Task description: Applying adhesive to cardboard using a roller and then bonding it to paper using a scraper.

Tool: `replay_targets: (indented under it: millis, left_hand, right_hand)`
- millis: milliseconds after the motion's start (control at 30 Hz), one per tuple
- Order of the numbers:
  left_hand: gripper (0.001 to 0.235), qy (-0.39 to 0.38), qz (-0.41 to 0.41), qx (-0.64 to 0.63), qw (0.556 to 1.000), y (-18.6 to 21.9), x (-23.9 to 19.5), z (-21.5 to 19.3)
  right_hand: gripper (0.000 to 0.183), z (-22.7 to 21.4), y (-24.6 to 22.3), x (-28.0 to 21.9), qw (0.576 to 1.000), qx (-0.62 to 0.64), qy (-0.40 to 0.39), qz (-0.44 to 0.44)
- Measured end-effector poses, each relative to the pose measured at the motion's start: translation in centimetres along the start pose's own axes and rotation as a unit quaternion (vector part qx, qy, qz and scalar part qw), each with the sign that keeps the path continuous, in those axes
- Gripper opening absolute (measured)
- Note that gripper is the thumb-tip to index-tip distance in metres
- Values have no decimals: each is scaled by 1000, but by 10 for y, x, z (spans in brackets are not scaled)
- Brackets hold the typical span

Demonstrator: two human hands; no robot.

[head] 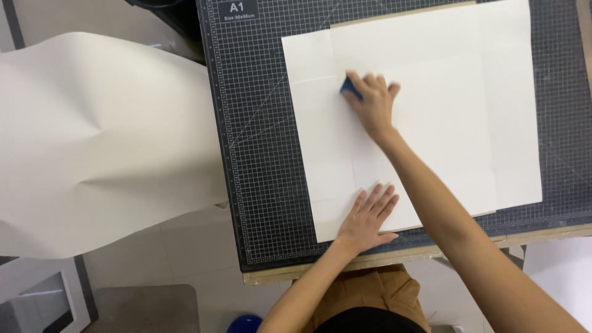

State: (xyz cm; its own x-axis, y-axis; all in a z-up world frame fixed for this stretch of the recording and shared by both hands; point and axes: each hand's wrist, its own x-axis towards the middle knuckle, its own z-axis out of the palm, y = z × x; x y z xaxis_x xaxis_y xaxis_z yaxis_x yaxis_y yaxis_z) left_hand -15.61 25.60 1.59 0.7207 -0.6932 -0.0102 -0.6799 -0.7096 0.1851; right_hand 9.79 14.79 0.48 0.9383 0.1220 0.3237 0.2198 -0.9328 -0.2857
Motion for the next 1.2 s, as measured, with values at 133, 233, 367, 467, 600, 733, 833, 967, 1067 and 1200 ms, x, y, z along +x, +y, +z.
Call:
replay_targets:
  millis: [133,233,367,467,600,733,833,967,1067,1200]
  left_hand:
    - [101,14,-6,-20,1000,-1,3,8]
    - [94,42,-9,-105,994,6,-1,12]
    - [79,95,17,-113,989,3,-1,25]
    - [68,148,27,-132,980,5,-3,36]
    - [66,138,40,-126,982,6,-1,17]
    - [66,129,41,-111,985,6,-2,23]
    - [60,121,39,-146,981,6,-2,27]
    - [61,104,46,-117,987,6,-2,34]
    - [60,94,53,-123,987,6,-3,32]
    - [59,64,53,-135,987,12,-4,70]
  right_hand:
    - [44,15,7,28,999,16,18,33]
    - [50,-3,6,-31,999,24,-22,4]
    - [37,-48,4,-141,992,8,-102,-70]
    - [31,-70,0,-179,985,24,-140,-96]
    - [33,-45,8,-141,991,28,-83,-104]
    - [39,-54,-3,-152,996,21,-39,-75]
    - [32,-69,-5,-195,987,50,-111,-106]
    - [32,-60,-7,-163,989,40,-71,-121]
    - [33,-68,-6,-183,988,48,-79,-122]
    - [28,-78,-7,-185,974,64,-118,-181]
